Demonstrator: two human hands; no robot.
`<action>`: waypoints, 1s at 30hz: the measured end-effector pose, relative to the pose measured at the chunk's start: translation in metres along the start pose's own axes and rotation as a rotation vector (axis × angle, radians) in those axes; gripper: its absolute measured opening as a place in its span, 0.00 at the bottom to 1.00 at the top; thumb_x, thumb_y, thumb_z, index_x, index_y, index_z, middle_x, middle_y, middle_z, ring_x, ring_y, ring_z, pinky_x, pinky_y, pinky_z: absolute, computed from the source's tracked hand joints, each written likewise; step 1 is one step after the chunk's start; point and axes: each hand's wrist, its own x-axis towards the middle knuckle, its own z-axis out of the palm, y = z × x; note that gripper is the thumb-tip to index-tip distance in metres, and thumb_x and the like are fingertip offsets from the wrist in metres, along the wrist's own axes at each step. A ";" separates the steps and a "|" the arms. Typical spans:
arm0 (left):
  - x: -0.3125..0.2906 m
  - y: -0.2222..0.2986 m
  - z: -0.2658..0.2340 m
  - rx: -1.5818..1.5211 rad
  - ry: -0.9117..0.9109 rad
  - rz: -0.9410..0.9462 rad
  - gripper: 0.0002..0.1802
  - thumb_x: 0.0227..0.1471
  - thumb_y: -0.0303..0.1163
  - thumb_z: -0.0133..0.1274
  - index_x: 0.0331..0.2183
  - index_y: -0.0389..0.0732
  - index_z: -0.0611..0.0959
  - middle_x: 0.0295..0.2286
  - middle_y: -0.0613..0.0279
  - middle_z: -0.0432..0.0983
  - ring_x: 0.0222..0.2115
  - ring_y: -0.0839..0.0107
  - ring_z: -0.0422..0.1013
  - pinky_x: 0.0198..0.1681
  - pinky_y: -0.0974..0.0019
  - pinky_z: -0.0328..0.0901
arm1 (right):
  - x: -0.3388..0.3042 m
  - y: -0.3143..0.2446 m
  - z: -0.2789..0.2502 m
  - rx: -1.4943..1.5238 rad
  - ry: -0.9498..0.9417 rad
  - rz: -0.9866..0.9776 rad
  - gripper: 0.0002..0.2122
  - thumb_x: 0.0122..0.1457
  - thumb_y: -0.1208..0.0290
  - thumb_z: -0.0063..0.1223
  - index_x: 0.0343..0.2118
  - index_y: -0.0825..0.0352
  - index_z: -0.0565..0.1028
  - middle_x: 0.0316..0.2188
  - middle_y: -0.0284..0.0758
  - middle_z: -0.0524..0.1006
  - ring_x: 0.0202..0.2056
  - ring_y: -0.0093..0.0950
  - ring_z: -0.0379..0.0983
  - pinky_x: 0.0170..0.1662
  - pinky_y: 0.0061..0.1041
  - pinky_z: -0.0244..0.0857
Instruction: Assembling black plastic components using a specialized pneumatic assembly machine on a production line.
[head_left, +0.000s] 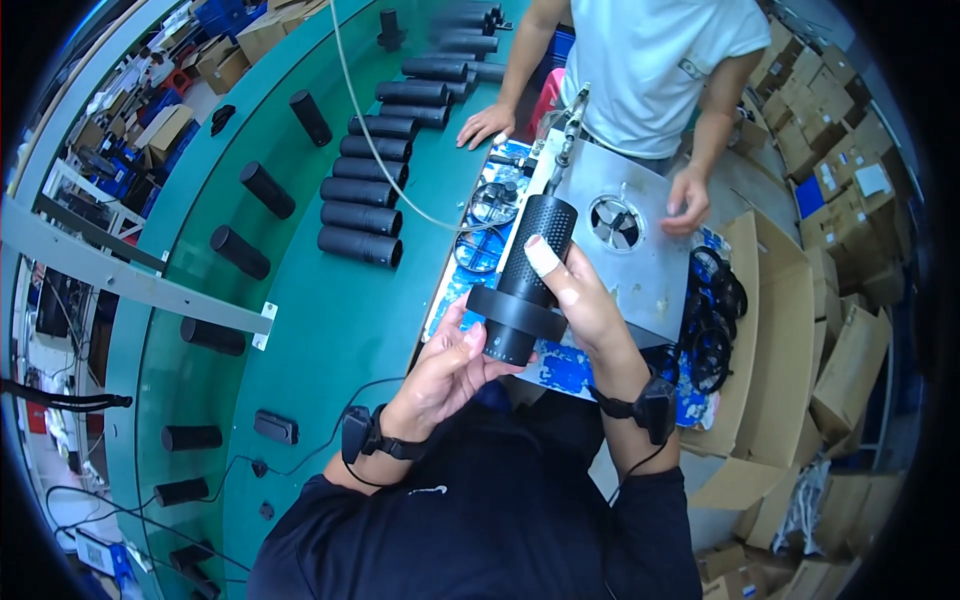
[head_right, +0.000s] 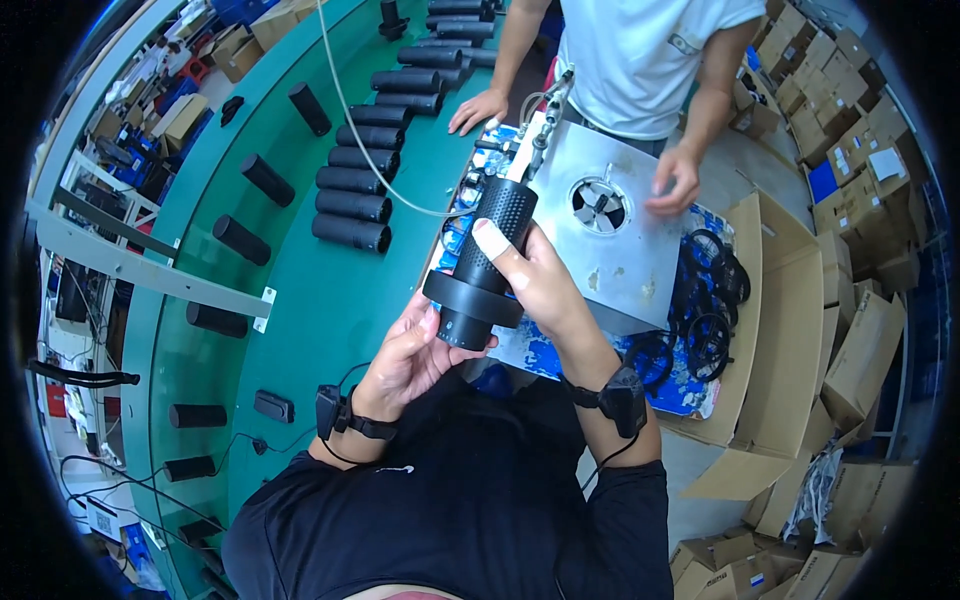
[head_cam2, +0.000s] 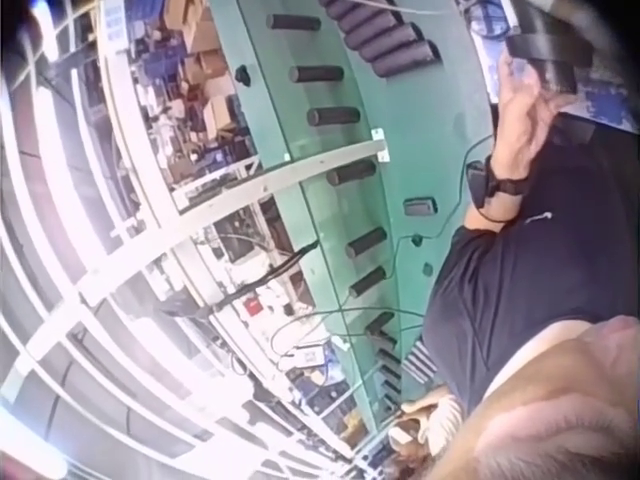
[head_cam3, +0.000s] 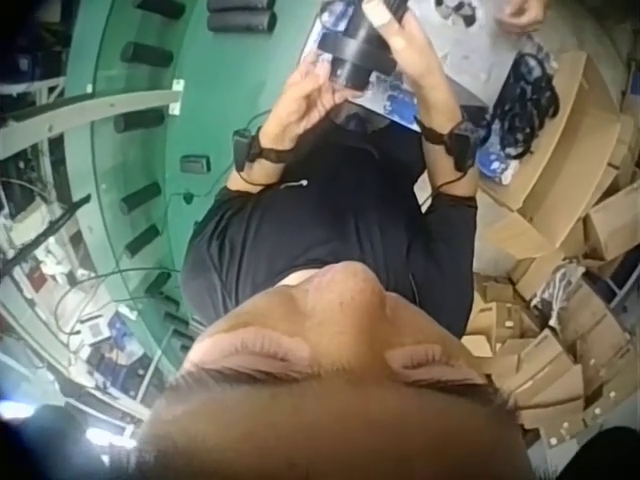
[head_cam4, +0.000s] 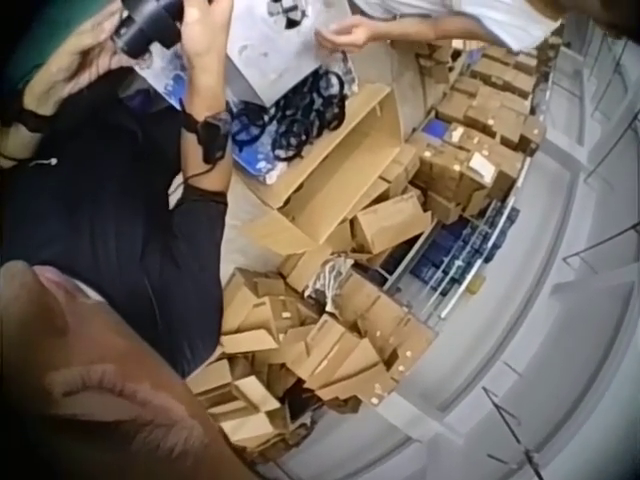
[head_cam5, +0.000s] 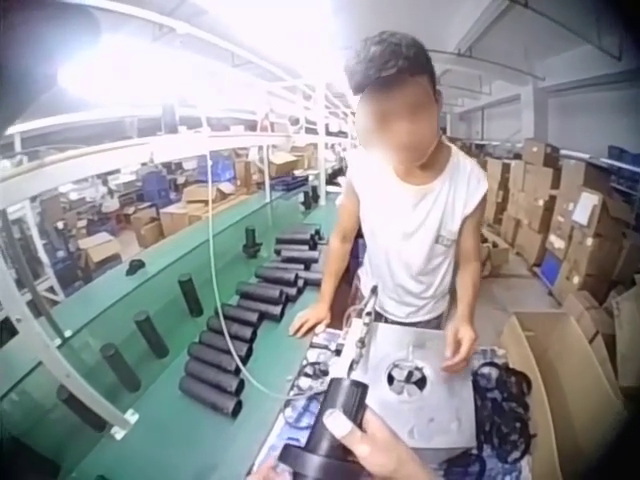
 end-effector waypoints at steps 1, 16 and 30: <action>0.001 0.000 -0.001 0.009 -0.001 0.016 0.39 0.71 0.34 0.52 0.71 0.45 0.49 0.59 0.40 0.70 0.54 0.41 0.77 0.58 0.43 0.74 | 0.002 0.000 0.000 -0.009 -0.004 0.013 0.24 0.72 0.52 0.58 0.60 0.67 0.72 0.46 0.30 0.79 0.46 0.19 0.75 0.52 0.24 0.69; 0.029 0.028 -0.053 0.046 0.202 0.481 0.31 0.67 0.32 0.57 0.64 0.41 0.63 0.57 0.44 0.72 0.58 0.45 0.74 0.63 0.42 0.71 | 0.002 0.044 0.042 -0.798 0.103 -0.913 0.16 0.56 0.79 0.67 0.49 0.67 0.82 0.36 0.39 0.79 0.35 0.34 0.77 0.40 0.30 0.74; 0.043 0.032 -0.059 0.045 0.347 0.529 0.24 0.68 0.28 0.55 0.62 0.44 0.69 0.54 0.50 0.76 0.56 0.51 0.75 0.61 0.44 0.72 | 0.046 0.064 0.045 -0.799 0.110 -1.047 0.17 0.49 0.84 0.66 0.44 0.65 0.86 0.33 0.36 0.81 0.32 0.36 0.79 0.35 0.33 0.72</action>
